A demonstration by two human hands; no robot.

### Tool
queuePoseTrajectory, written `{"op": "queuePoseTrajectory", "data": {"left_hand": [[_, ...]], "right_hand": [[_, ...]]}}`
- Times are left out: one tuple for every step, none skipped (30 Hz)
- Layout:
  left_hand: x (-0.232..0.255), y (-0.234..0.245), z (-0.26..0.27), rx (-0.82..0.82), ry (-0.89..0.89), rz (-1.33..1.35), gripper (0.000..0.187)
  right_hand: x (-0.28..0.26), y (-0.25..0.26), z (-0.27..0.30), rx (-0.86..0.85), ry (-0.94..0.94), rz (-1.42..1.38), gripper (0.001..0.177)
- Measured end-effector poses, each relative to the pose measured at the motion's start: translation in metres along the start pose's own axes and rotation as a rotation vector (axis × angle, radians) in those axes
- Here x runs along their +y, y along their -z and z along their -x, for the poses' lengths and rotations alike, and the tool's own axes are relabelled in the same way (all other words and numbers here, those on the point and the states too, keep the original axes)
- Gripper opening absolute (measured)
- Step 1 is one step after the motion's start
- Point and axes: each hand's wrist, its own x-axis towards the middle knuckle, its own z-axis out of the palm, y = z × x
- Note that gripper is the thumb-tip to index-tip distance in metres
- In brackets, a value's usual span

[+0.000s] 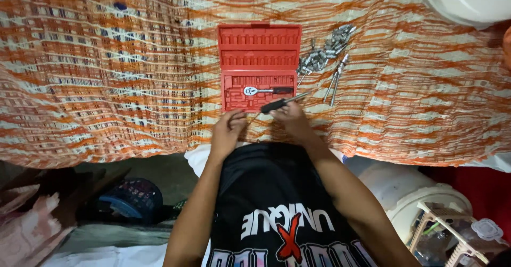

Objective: Organizing and arranging a socket set and a ratchet in a red tool case.

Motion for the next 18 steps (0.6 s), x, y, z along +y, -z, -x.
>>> {"op": "queuePoseTrajectory", "data": {"left_hand": [[0.008, -0.007, -0.003, -0.085, 0.029, 0.064, 0.036], [0.016, -0.014, -0.006, -0.169, 0.058, 0.129, 0.040], [0.015, -0.016, -0.005, -0.167, 0.057, 0.129, 0.040], [0.016, -0.018, -0.004, -0.164, 0.186, 0.150, 0.039], [0.017, -0.021, -0.006, -0.166, 0.310, 0.171, 0.038], [0.013, -0.017, -0.008, -0.165, 0.302, 0.172, 0.038], [0.009, -0.013, -0.007, -0.175, 0.230, 0.144, 0.035], [0.004, -0.009, -0.007, -0.185, 0.159, 0.116, 0.031], [0.008, -0.005, -0.005, -0.189, 0.164, 0.118, 0.031], [0.012, 0.000, -0.004, -0.145, 0.184, -0.051, 0.031], [0.015, 0.005, -0.002, -0.097, 0.204, -0.219, 0.031], [0.017, 0.009, 0.001, -0.098, 0.209, -0.218, 0.031], [0.018, 0.014, 0.002, -0.089, 0.098, -0.249, 0.032], [0.020, 0.018, 0.003, -0.080, -0.013, -0.281, 0.032], [0.021, 0.020, 0.003, -0.081, -0.012, -0.281, 0.032], [0.021, 0.022, 0.004, -0.103, 0.042, -0.304, 0.032], [0.022, 0.024, 0.005, -0.127, 0.096, -0.328, 0.032], [0.020, 0.026, 0.006, -0.127, 0.097, -0.328, 0.032]], "right_hand": [[0.002, -0.008, -0.003, -0.092, 0.079, 0.041, 0.026], [0.004, -0.016, -0.005, -0.183, 0.158, 0.082, 0.026], [0.010, -0.022, -0.004, -0.185, 0.160, 0.083, 0.026], [0.014, -0.028, -0.003, -0.199, 0.122, -0.027, 0.029], [0.018, -0.033, -0.005, -0.212, 0.090, -0.136, 0.033], [0.017, -0.030, -0.007, -0.213, 0.096, -0.133, 0.033], [0.020, -0.028, -0.006, -0.165, 0.057, -0.039, 0.040], [0.022, -0.025, -0.005, -0.118, 0.018, 0.054, 0.047], [0.013, -0.021, 0.000, -0.114, 0.012, 0.054, 0.047], [0.004, -0.018, 0.005, -0.061, -0.005, -0.004, 0.041], [-0.006, -0.015, 0.009, -0.012, -0.023, -0.060, 0.035], [-0.003, -0.008, 0.012, -0.012, -0.029, -0.060, 0.035], [-0.002, -0.001, 0.013, 0.031, -0.034, 0.035, 0.029], [-0.001, 0.005, 0.015, 0.074, -0.039, 0.130, 0.024], [0.007, 0.009, 0.015, 0.074, -0.040, 0.130, 0.024], [0.015, 0.012, 0.015, 0.083, 0.034, 0.051, 0.023], [0.023, 0.015, 0.015, 0.092, 0.108, -0.029, 0.022], [0.024, 0.016, 0.016, 0.093, 0.106, -0.029, 0.022]]}}
